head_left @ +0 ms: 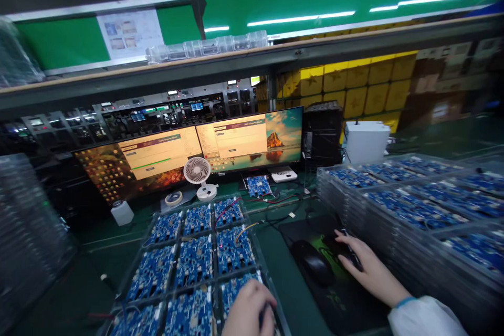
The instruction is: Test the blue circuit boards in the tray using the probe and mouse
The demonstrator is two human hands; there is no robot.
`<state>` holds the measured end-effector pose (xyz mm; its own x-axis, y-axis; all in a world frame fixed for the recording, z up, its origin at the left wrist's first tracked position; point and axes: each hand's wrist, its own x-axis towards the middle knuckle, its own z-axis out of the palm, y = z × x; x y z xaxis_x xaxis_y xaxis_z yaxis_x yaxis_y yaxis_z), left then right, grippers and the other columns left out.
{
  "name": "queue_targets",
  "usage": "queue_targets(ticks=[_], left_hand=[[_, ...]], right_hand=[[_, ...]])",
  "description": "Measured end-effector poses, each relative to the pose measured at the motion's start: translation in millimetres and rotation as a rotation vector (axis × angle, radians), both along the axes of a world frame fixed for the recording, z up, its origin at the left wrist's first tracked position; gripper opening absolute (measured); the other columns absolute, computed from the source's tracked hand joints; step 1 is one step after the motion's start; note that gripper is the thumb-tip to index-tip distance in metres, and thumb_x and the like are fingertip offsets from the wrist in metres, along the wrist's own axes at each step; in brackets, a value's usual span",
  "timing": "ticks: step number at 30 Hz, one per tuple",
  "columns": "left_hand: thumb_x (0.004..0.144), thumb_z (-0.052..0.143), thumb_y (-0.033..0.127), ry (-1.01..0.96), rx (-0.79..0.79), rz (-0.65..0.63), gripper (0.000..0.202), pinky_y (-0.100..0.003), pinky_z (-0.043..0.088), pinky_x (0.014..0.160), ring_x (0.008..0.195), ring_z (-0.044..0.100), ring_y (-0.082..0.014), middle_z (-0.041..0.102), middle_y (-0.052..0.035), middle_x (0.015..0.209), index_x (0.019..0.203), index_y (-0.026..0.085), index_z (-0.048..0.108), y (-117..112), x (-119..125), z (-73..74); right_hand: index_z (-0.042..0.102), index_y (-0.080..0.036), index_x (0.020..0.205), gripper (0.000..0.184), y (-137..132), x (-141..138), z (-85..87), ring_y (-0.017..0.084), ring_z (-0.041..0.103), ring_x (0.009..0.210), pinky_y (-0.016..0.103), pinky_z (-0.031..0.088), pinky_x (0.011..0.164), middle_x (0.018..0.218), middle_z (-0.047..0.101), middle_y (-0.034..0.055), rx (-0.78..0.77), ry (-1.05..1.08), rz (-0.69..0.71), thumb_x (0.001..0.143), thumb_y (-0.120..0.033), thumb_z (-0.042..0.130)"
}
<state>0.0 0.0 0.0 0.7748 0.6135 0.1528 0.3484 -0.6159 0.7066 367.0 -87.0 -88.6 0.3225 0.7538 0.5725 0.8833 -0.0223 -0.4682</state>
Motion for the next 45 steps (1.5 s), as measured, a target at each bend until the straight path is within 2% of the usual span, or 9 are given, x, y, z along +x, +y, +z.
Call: queue_targets(ticks=[3,6,10,14,19,25,33,40,45], left_hand=[[0.083,0.041,0.012,0.061,0.103,0.152,0.028,-0.034,0.041,0.104,0.112,0.055,-0.0206,0.060,-0.0101,0.114,0.101,0.017,0.062,35.0,7.4,14.9],[0.084,0.043,0.015,0.226,0.194,0.255,0.037,-0.036,0.035,0.110,0.120,0.050,-0.0227,0.059,-0.0125,0.122,0.118,0.013,0.058,70.5,14.7,21.0],[0.085,0.046,0.020,0.440,0.305,0.354,0.047,-0.040,0.031,0.112,0.127,0.047,-0.0264,0.058,-0.0144,0.131,0.131,0.010,0.052,106.5,26.1,13.6],[0.086,0.047,0.022,0.528,0.354,0.386,0.043,-0.044,0.029,0.112,0.126,0.049,-0.0269,0.060,-0.0128,0.130,0.127,0.014,0.056,125.4,36.2,3.9],[0.088,0.046,0.023,0.593,0.323,0.313,0.025,-0.039,0.039,0.098,0.110,0.061,-0.0245,0.072,-0.0069,0.107,0.099,0.021,0.069,132.2,43.3,6.0],[0.085,0.054,0.025,0.614,0.327,0.279,0.018,-0.034,0.044,0.089,0.100,0.067,-0.0236,0.074,-0.0046,0.100,0.094,0.022,0.069,133.3,40.3,13.4],[0.083,0.054,0.020,0.589,0.230,0.263,0.017,-0.026,0.045,0.077,0.090,0.068,-0.0196,0.074,-0.0041,0.093,0.086,0.021,0.070,141.9,34.5,5.4],[0.079,0.058,0.020,0.597,0.227,0.263,0.013,-0.025,0.045,0.077,0.087,0.068,-0.0185,0.074,-0.0034,0.088,0.082,0.022,0.071,148.7,37.3,-6.7],[0.080,0.058,0.021,0.621,0.281,0.252,0.013,-0.027,0.045,0.085,0.095,0.066,-0.0200,0.073,-0.0049,0.095,0.083,0.021,0.071,148.2,36.4,-8.4]], right_hand=[[0.059,-0.024,0.109,0.032,0.2,-0.7,1.4,0.030,0.061,0.115,0.051,0.049,0.100,0.125,0.064,0.0140,0.004,0.004,-0.001,0.084,-0.043,0.052],[0.060,-0.024,0.108,0.032,0.1,-1.3,2.5,0.030,0.060,0.115,0.052,0.048,0.101,0.125,0.064,0.0141,0.008,0.012,-0.006,0.084,-0.043,0.051],[0.060,-0.024,0.107,0.031,-0.7,-1.9,3.4,0.031,0.060,0.116,0.053,0.048,0.101,0.125,0.064,0.0142,0.008,0.025,-0.016,0.084,-0.043,0.051],[0.060,-0.024,0.108,0.031,-1.5,-2.8,5.1,0.031,0.059,0.117,0.054,0.047,0.101,0.124,0.064,0.0135,-0.001,0.035,-0.030,0.084,-0.041,0.051],[0.059,-0.025,0.109,0.030,-2.6,-4.7,7.5,0.030,0.059,0.116,0.053,0.047,0.100,0.125,0.064,0.0122,-0.010,0.044,-0.030,0.084,-0.040,0.051],[0.059,-0.025,0.109,0.031,-4.5,-6.1,8.7,0.030,0.059,0.116,0.052,0.048,0.100,0.125,0.063,0.0126,-0.012,0.048,-0.027,0.085,-0.041,0.050],[0.060,-0.025,0.108,0.031,-3.7,-6.1,8.1,0.031,0.058,0.117,0.054,0.046,0.102,0.123,0.064,0.0118,-0.018,0.056,-0.030,0.083,-0.041,0.052],[0.061,-0.026,0.108,0.031,-3.0,-5.7,6.5,0.031,0.057,0.118,0.055,0.046,0.102,0.123,0.065,0.0113,-0.028,0.056,-0.031,0.083,-0.042,0.052],[0.061,-0.026,0.108,0.032,-2.6,-5.6,6.2,0.032,0.056,0.118,0.055,0.046,0.102,0.123,0.064,0.0114,-0.036,0.058,-0.028,0.083,-0.043,0.052]])
